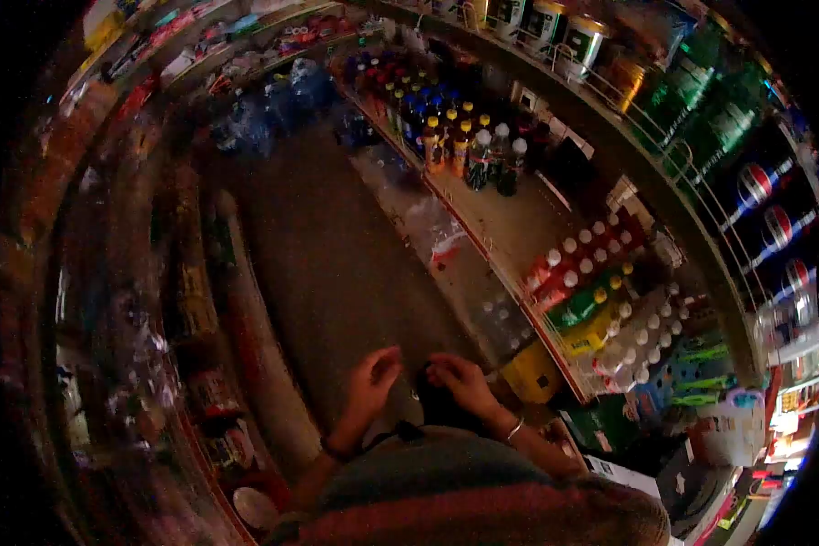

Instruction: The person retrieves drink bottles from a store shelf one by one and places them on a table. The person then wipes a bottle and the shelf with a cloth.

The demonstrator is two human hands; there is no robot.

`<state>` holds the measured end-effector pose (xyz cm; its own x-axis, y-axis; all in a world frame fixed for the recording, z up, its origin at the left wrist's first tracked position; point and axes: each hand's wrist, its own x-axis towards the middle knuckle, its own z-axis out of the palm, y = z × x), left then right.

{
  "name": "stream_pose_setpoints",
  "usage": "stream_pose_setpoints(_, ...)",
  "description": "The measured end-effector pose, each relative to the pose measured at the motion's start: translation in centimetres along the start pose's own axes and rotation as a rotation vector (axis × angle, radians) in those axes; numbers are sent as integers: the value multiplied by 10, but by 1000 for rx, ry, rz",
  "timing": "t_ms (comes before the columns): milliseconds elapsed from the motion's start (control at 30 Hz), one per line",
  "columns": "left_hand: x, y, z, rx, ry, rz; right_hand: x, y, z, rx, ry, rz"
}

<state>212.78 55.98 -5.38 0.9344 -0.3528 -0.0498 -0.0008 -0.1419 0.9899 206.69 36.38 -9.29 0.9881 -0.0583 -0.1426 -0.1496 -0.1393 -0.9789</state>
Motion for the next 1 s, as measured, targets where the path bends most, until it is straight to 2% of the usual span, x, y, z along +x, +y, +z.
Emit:
stream_pose_setpoints(200, 137, 24, 18, 36, -104, -16, 117, -53, -71, 29, 70, -131)
stream_pose_setpoints(300, 194, 28, 39, 41, -121, -73, 157, -74, -103, -22, 198, -19)
stream_pose_setpoints(400, 256, 3, 61, 39, -228, 1, 199, -61, -133, -196, 324, -91)
stream_pose_setpoints(500, 313, -49, 88, 259, -209, 106, 237, -68, -158, -115, 329, -74)
stream_pose_setpoints(600, 374, -35, 98, 39, -342, -106, 276, -101, -170, -385, 450, -121)
stream_pose_setpoints(633, 394, -52, 104, -65, -386, -137, 292, -99, -173, -399, 474, -130)
stream_pose_setpoints(700, 445, -133, 135, -466, -454, -140, 330, -84, -187, -425, 528, -144)
stream_pose_setpoints(767, 497, -180, 159, -740, -525, -150, 370, -66, -205, -765, 592, -176)
stream_pose_setpoints(800, 507, -168, 158, -692, -537, -176, 387, -63, -212, -937, 616, -182)
stream_pose_setpoints(867, 523, -131, 157, -607, -560, -219, 418, -76, -220, -1201, 721, -333)
stream_pose_setpoints(933, 544, -104, 157, -869, -634, -238, 448, -93, -225, -1255, 681, -127)
stream_pose_setpoints(967, 554, -91, 156, -1173, -697, -240, 457, -96, -226, -1246, 656, -43)
stream_pose_setpoints(1000, 559, -73, 153, -1115, -694, -192, 464, -99, -226, -1230, 615, 38)
